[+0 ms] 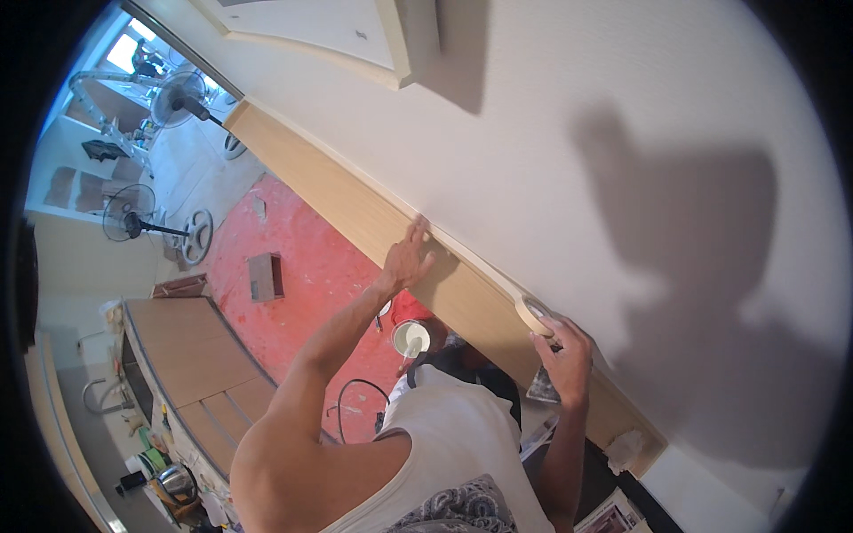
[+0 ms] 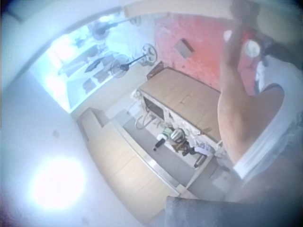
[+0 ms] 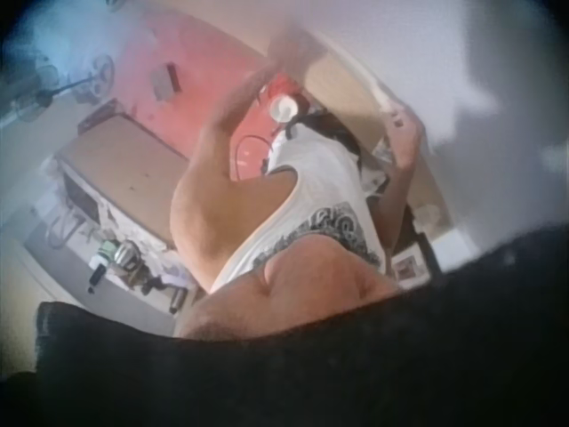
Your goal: The person applies masking tape along the top edge of a wooden baseboard, retrieves a sanding block from a bag, and sands the baseboard surface. The person then presses the baseboard against the wall to align it.
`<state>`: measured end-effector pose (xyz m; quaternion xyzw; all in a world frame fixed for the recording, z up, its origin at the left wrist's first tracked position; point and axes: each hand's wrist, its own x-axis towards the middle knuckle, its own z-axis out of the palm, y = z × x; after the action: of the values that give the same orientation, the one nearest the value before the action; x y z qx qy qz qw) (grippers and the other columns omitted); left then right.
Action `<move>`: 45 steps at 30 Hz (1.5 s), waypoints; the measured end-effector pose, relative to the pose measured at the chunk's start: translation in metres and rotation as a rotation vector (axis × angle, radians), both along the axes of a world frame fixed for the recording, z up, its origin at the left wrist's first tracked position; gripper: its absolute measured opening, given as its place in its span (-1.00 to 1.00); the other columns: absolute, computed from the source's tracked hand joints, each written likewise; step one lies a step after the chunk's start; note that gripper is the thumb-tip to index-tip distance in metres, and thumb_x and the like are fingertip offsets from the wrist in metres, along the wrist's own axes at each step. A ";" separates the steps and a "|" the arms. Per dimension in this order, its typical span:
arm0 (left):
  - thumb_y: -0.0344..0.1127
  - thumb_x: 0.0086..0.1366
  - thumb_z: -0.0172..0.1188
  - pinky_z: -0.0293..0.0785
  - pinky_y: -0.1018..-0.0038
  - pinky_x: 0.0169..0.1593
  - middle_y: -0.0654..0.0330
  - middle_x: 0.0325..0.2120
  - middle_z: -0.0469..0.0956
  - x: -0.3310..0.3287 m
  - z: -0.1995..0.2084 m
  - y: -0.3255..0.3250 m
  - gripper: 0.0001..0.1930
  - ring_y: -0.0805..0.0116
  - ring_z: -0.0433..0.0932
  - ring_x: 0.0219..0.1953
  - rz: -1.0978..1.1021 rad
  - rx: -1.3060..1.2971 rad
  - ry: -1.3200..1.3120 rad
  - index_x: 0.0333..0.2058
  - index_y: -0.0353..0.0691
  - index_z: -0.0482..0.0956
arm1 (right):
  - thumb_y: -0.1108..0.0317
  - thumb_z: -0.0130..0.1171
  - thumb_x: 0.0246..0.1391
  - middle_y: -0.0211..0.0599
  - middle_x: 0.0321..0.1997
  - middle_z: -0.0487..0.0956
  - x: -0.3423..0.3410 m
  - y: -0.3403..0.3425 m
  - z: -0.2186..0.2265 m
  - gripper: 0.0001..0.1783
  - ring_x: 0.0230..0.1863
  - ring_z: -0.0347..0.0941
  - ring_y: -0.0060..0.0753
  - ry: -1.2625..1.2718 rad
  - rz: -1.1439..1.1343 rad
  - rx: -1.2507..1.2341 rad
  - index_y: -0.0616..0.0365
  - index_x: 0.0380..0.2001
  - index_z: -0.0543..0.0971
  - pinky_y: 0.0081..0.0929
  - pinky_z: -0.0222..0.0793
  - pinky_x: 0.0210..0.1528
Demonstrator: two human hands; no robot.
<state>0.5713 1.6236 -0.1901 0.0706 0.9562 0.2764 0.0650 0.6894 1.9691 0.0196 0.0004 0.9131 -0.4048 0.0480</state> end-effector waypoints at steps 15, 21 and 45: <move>-0.55 0.31 -0.05 0.37 -0.10 0.22 0.41 0.40 0.20 -0.122 0.022 -0.165 -0.37 0.13 0.52 0.20 0.065 -0.456 -0.020 0.32 0.13 0.23 | 0.33 0.42 0.02 -0.07 -0.17 0.68 0.014 -0.021 -0.021 -0.68 -0.16 0.63 -0.04 -0.038 0.053 0.004 0.21 -0.14 0.70 -0.27 0.51 -0.09; -0.49 0.28 0.05 0.45 0.00 0.11 0.27 0.43 0.13 -0.129 -0.005 -0.168 -0.34 0.05 0.47 0.17 0.260 -0.550 0.098 0.36 -0.10 0.16 | 0.32 0.42 0.01 -0.08 -0.17 0.68 0.010 -0.024 -0.024 -0.67 -0.16 0.62 -0.02 -0.027 0.113 0.006 0.22 -0.15 0.70 -0.27 0.51 -0.09; -0.49 0.24 0.08 0.46 -0.04 0.16 0.18 0.52 -0.08 -0.110 -0.025 -0.126 -0.16 -0.17 0.49 0.13 0.308 -0.231 0.027 0.47 -0.21 -0.06 | 0.32 0.40 0.01 -0.06 -0.20 0.67 0.008 -0.015 -0.019 -0.67 -0.17 0.61 0.03 -0.059 0.089 0.052 0.21 -0.15 0.69 -0.24 0.50 -0.09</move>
<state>0.4609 1.4978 -0.2155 -0.0808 0.9819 0.1707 0.0169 0.6972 1.9543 0.0006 -0.0268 0.9206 -0.3783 0.0929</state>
